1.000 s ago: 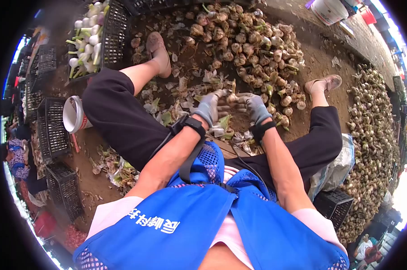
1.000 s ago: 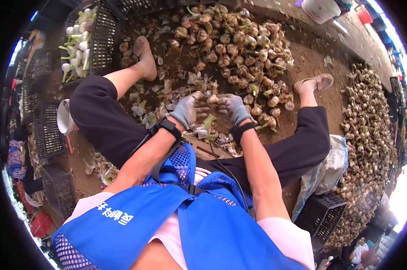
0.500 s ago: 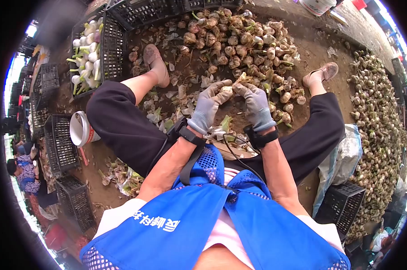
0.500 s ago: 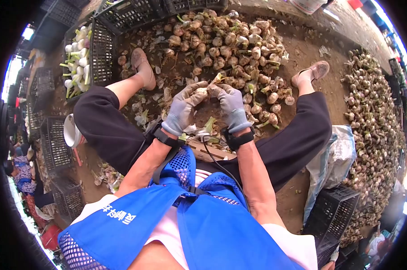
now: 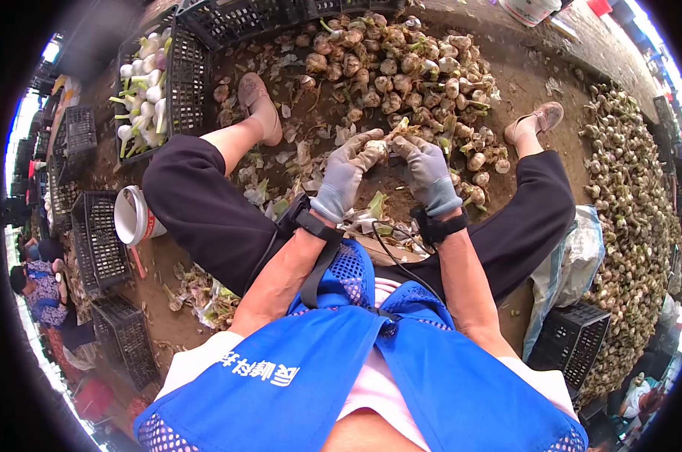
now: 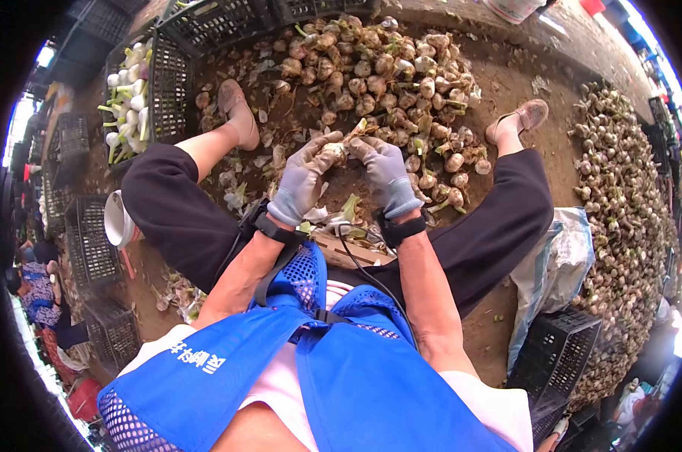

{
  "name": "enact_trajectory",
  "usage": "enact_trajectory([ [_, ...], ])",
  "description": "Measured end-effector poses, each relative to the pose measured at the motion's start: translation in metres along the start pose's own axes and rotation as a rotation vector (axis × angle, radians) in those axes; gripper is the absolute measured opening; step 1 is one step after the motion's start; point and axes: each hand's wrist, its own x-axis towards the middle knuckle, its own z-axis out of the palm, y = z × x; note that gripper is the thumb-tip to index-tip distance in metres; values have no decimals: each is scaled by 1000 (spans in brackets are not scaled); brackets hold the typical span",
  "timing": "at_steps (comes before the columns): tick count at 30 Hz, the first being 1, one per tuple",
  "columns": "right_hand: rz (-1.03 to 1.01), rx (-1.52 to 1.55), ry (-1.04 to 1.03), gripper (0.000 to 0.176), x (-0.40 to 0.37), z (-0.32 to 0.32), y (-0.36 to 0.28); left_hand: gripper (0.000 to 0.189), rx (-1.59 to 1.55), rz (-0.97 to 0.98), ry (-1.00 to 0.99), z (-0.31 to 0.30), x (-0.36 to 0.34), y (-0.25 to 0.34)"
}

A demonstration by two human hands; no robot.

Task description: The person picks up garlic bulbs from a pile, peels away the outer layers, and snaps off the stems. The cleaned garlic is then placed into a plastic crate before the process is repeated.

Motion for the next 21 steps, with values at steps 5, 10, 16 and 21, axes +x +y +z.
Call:
enact_trajectory([
  [5,127,277,-30,19,5,-3,15,35,-299,-87,-91,-12,-9,-1],
  [10,173,508,-49,17,3,1,8,34,-242,-59,-45,-2,0,5],
  [16,133,396,65,12,5,0,27,30,950,582,-6,4,-2,5],
  [21,43,229,109,9,10,6,32,21,198,236,183,-5,4,-11],
])
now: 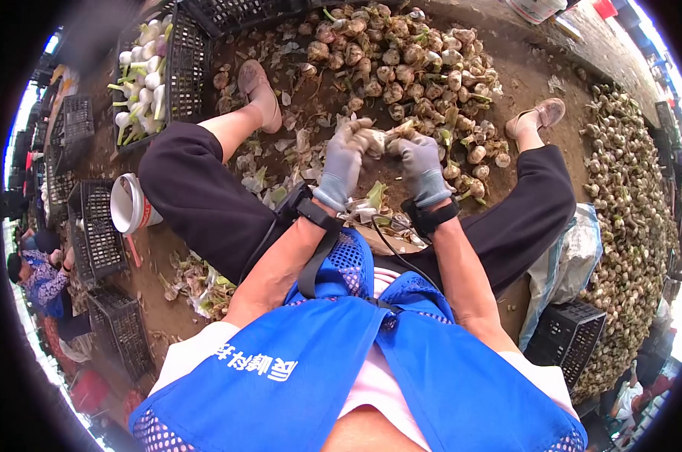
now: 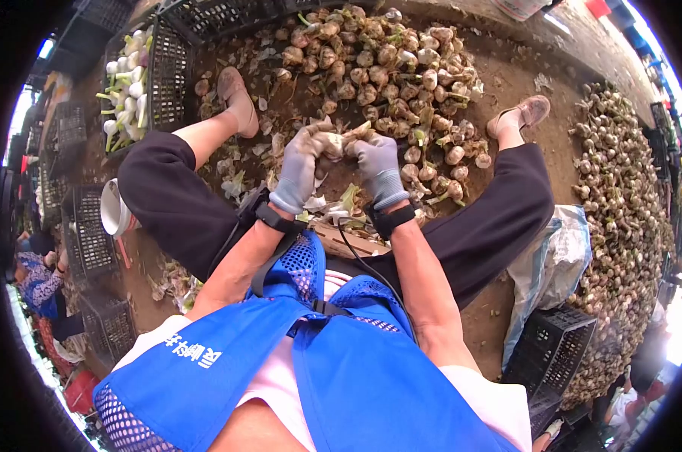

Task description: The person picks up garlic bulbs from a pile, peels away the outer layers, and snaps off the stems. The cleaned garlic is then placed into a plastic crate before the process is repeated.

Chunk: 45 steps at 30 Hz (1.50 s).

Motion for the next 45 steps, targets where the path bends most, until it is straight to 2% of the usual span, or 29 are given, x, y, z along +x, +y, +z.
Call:
enact_trajectory([
  [2,-92,-308,-28,12,7,-2,14,22,-258,-543,145,-10,1,3],
  [3,-92,-311,-33,12,8,-2,17,28,-332,-689,269,-4,6,0],
  [4,-239,-469,-45,12,10,-3,20,28,-335,-686,271,-5,7,-1],
  [6,-537,-781,-67,15,10,0,21,31,-460,-802,237,-7,8,1],
  [7,-561,-886,-52,18,9,-1,16,32,-463,-808,251,-5,10,2],
  [8,-562,-890,-53,18,6,0,12,32,-467,-808,249,-3,9,2],
  [10,-200,-517,-39,20,-2,3,1,32,-334,-787,254,8,7,16],
  [12,-141,-420,-78,20,-4,-6,0,36,-298,-756,211,2,9,1],
  [14,126,24,-104,23,-19,2,-13,40,84,-451,296,7,10,-8],
  [16,91,3,-119,20,-16,-3,-4,46,135,-495,270,17,3,15],
  [18,-110,-142,-123,17,-14,-9,4,38,319,-421,54,18,-5,34],
  [19,100,197,-66,16,-7,-8,5,27,8,50,-179,-9,17,-29],
  [20,98,199,-70,16,-1,-11,8,27,11,54,-179,-7,14,-22],
  [22,-29,-117,-230,15,-5,-5,2,19,653,371,17,1,-2,2],
  [23,62,-196,-138,14,-13,-2,-16,19,657,367,21,2,-4,8],
  [26,134,-10,-199,15,-11,-2,-19,25,45,-307,73,1,-5,20],
  [27,-60,-91,-296,17,-16,-4,-18,29,-50,-427,-4,-6,-5,21],
  [28,-59,-91,-294,17,-16,-4,-18,29,-51,-429,-5,-6,-3,18],
  [30,114,62,-220,19,-18,-3,-18,32,-220,-515,68,-7,-1,14],
  [31,143,18,-186,19,-22,0,-23,33,-244,-514,53,-8,0,13],
  [34,190,106,-124,15,-20,1,-22,33,-273,-532,110,-5,1,11],
  [38,208,36,-62,19,-16,6,-21,30,-205,-551,116,-4,3,9],
  [40,66,-111,-23,20,-8,7,-5,27,150,-82,107,8,0,13],
  [41,84,-129,-87,20,-4,-1,-5,40,126,-379,193,10,-1,18],
  [42,86,-129,-89,20,0,-11,-1,40,126,-380,195,3,-2,14],
  [44,281,418,-426,22,10,-27,8,48,-757,-707,-233,-17,4,3],
  [45,244,453,-445,22,-8,-8,-12,51,-790,-721,-211,-10,4,11],
])
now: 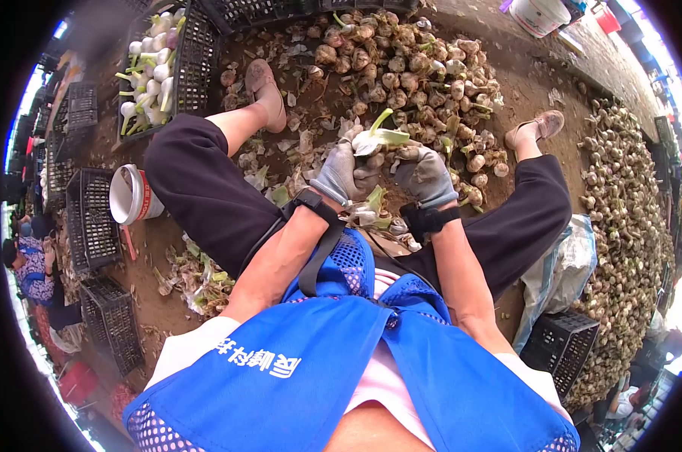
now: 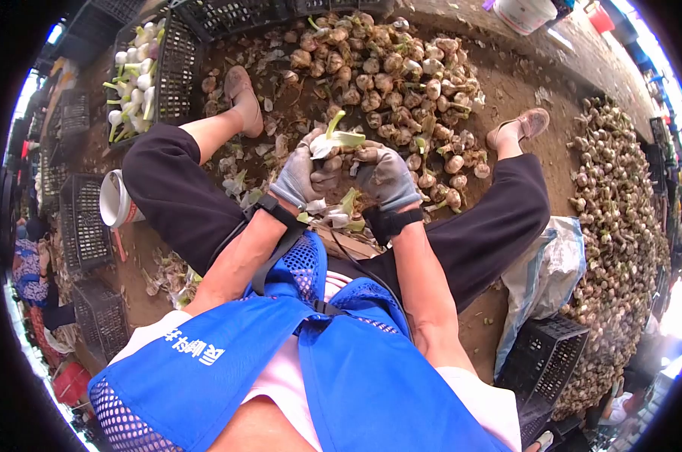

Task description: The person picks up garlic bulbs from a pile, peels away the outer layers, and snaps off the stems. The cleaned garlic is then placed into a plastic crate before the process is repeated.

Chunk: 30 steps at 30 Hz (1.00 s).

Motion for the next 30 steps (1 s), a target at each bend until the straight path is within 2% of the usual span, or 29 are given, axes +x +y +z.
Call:
enact_trajectory([
  [1,6,-2,-2,22,1,-3,1,51,-4,5,0,-2,2,2],
  [3,-279,-650,26,29,1,-14,4,51,143,44,47,-2,5,8],
  [4,-160,-318,15,30,4,-17,2,51,230,79,92,0,3,8],
  [5,-162,-323,12,30,4,-19,2,51,231,83,87,4,2,7],
  [7,-59,-241,317,28,-1,3,-1,51,341,180,363,14,-1,3],
  [9,-98,-219,297,27,-1,12,3,47,444,206,290,-4,3,0],
  [11,-179,-337,402,26,8,6,8,44,899,850,231,-24,29,-6],
  [12,-238,-397,424,28,14,-4,14,42,701,751,187,-48,43,-2],
  [13,-237,-395,425,28,16,-3,13,42,702,750,188,-26,30,-4],
  [15,-249,-414,445,31,16,-2,14,40,838,550,439,11,7,-12],
  [16,-223,-326,406,35,14,-1,14,40,838,547,442,3,7,-7],
  [17,-221,-325,406,35,10,1,11,38,503,256,165,-12,6,1],
  [18,-146,-206,258,35,6,5,5,37,161,-31,-108,-16,4,5],
  [19,-74,-87,110,35,3,7,-1,37,160,-31,-107,-18,8,3],
  [20,-36,29,26,36,1,8,-4,36,69,-58,7,-19,14,-2],
  [21,-37,30,27,36,0,8,-2,36,-23,-85,122,-20,17,-6],
  [22,-80,-34,78,36,0,8,1,30,66,-84,-9,-24,17,-3],
  [23,-123,-98,131,36,-1,7,2,30,68,-87,-12,-25,23,-1],
  [24,-233,-389,160,35,1,-1,6,30,353,145,239,-25,28,1],
  [25,-234,-390,162,35,4,-4,8,30,634,384,490,-2,22,1],
  [26,-239,-363,280,33,10,-6,12,29,720,499,443,17,6,-6],
  [27,-243,-333,397,31,14,0,12,29,722,499,443,17,5,-11],
  [29,-196,-385,480,33,13,9,9,30,1183,783,85,12,4,-15],
  [30,-218,-378,423,34,12,14,10,20,1148,548,183,7,7,-13],
])
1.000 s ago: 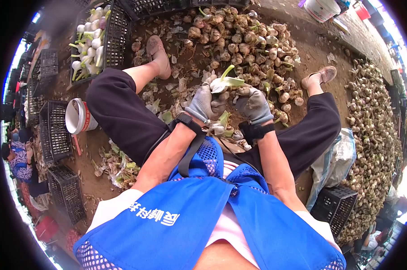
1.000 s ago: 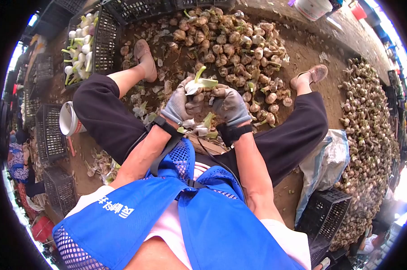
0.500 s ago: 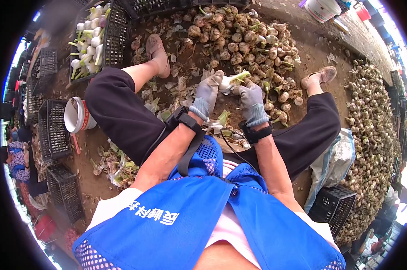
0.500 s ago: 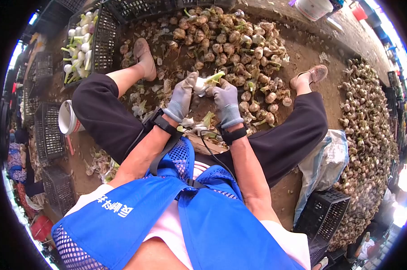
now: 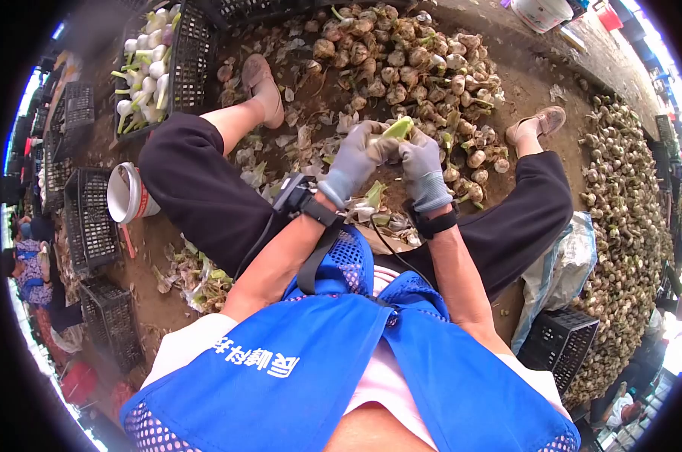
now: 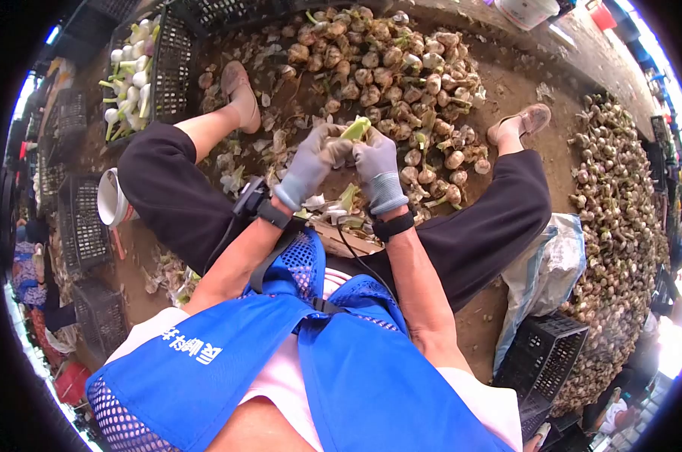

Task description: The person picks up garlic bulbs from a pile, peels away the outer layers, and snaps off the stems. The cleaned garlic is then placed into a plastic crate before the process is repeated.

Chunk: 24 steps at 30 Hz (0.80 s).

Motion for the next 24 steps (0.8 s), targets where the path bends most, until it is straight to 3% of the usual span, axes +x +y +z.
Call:
enact_trajectory([
  [1,-31,16,-53,35,-3,3,-1,20,-2,-3,6,-2,1,-4],
  [3,15,-23,-95,40,-6,1,-6,14,-673,-161,-34,-5,6,-11],
  [4,62,219,-129,43,-6,-2,-6,16,-868,-113,-66,-5,6,-16],
  [5,109,462,-161,46,-5,-7,-5,16,-871,-111,-66,-4,7,-20],
  [7,113,526,-247,51,4,-24,5,19,-824,86,-81,-1,8,-23],
  [8,-114,110,-249,52,9,-31,14,31,-1261,-331,-48,-8,13,-20],
  [9,-339,-307,-244,52,9,-29,13,31,-1262,-328,-44,-9,13,-19],
  [10,-57,334,-258,54,7,-32,7,36,-1260,-326,-45,-9,14,-18],
  [13,-113,312,-216,56,-2,-28,-3,40,-1255,-324,-31,-13,15,-17],
  [14,-23,555,-207,56,-7,-26,-8,38,-1254,-326,-14,-14,16,-17],
  [15,-21,553,-211,56,-8,-24,-11,36,-1253,-328,4,-16,16,-16],
  [17,-2,738,-449,55,-9,-24,-14,28,-1285,-352,41,-21,19,-13],
  [18,56,775,-399,55,-8,-32,-14,21,-1317,-376,75,-25,22,-11],
  [19,3,977,-773,54,-10,-26,-20,20,-1329,-341,121,-38,25,-15],
  [21,-23,389,-455,48,-36,-12,-49,26,-1352,-272,101,-57,29,-22],
  [22,49,264,-413,43,-26,-13,-41,25,-1352,-244,169,-56,30,-23],
  [23,67,-299,-345,43,-13,-26,-28,24,-1390,-297,165,-52,32,-23],
  [24,50,-296,-350,43,-6,-27,-14,25,-1382,-265,128,-49,32,-24],
])
